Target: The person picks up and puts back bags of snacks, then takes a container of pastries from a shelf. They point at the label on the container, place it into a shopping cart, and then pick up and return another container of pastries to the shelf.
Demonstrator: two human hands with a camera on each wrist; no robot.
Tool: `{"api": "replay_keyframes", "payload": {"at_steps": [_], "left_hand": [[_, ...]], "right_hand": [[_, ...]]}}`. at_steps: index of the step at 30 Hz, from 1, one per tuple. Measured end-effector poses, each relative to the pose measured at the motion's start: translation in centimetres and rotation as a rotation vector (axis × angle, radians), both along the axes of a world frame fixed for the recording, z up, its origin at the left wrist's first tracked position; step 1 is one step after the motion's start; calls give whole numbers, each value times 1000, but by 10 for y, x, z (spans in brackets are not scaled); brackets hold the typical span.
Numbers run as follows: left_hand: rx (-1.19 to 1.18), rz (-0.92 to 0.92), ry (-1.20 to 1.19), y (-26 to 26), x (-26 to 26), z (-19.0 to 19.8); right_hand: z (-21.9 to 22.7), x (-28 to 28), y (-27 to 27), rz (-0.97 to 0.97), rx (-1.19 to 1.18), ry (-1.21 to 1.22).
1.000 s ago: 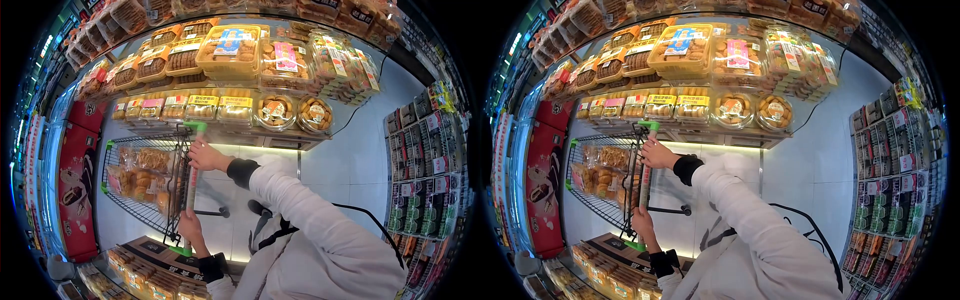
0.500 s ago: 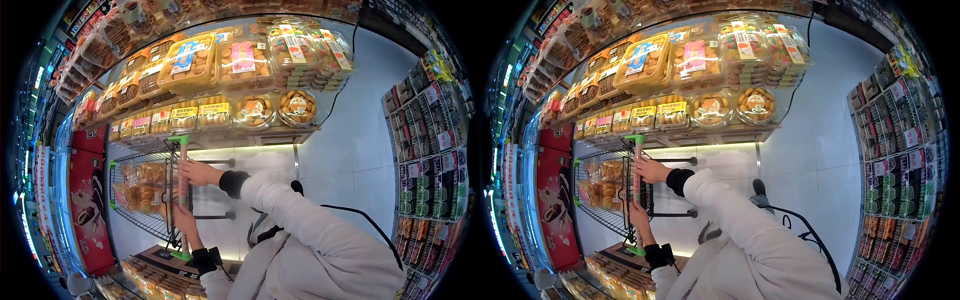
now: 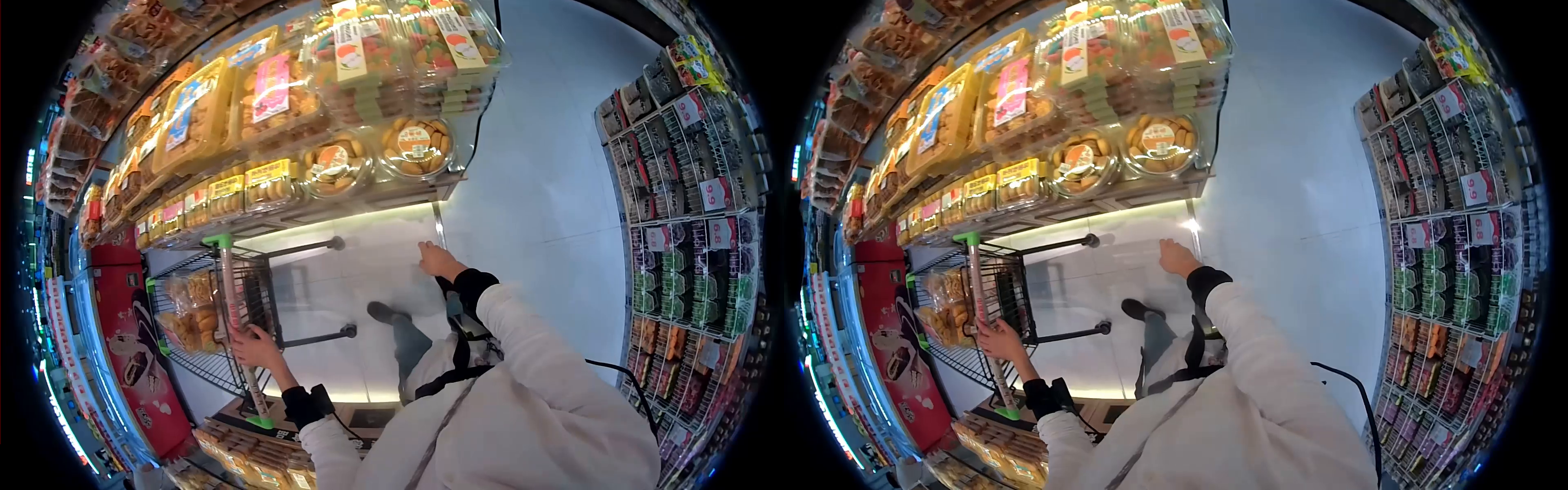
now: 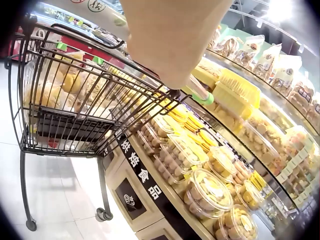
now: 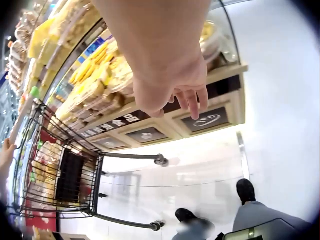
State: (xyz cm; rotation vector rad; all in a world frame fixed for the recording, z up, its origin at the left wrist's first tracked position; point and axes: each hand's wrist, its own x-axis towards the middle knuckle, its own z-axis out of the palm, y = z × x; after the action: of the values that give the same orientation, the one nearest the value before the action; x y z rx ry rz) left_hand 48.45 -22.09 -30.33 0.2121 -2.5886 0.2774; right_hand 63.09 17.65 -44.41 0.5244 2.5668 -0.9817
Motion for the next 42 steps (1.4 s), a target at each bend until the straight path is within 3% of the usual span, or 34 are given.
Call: {"api": "replay_keyframes", "payload": {"at_steps": [4, 7, 11, 18, 21, 22, 23, 26, 27, 30, 32, 33, 36, 37, 38, 40, 42], "left_hand": [[-107, 64, 154, 16, -1, -13], [-52, 105, 163, 19, -3, -22], [-39, 155, 192, 34, 1, -24], [-66, 4, 177, 32, 13, -28], [-65, -30, 163, 33, 18, -27], [-54, -35, 159, 34, 20, -27], [-38, -53, 140, 34, 22, -26], [-42, -75, 150, 33, 25, -27], [-37, -99, 142, 35, 28, -25], [4, -107, 113, 39, 33, -23], [15, -108, 111, 41, 38, -23], [20, -105, 112, 42, 41, -23], [21, -61, 96, 48, 46, -22], [35, -72, 99, 52, 47, -20], [31, -60, 84, 51, 50, -23], [47, -20, 9, 65, 54, -11], [94, -54, 0, 71, 58, -3]], "right_hand": [[-49, 55, 45, -156, -28, -231], [-73, 88, 50, -211, -31, -280], [-108, 112, 30, -256, -105, -159], [-167, 119, -27, -365, -173, -67], [-268, 144, -49, -352, -180, 20], [-266, 137, -54, -319, -165, 30], [-260, 133, -62, -427, -125, 5], [-242, 107, -73, -496, -127, -9], [-237, 97, -73, -578, -284, -139], [-224, 76, -76, -641, -212, -18], [-306, 90, -64, -653, -496, 178], [-312, 90, -57, -686, -550, 181], [-259, 63, -35, -843, -533, 9], [-275, 63, -33, -983, -597, 116], [-222, 51, -22, -986, -699, 72], [-199, 42, -2, -1076, -736, -9], [-185, 30, 20, -1185, -764, 63]]}}
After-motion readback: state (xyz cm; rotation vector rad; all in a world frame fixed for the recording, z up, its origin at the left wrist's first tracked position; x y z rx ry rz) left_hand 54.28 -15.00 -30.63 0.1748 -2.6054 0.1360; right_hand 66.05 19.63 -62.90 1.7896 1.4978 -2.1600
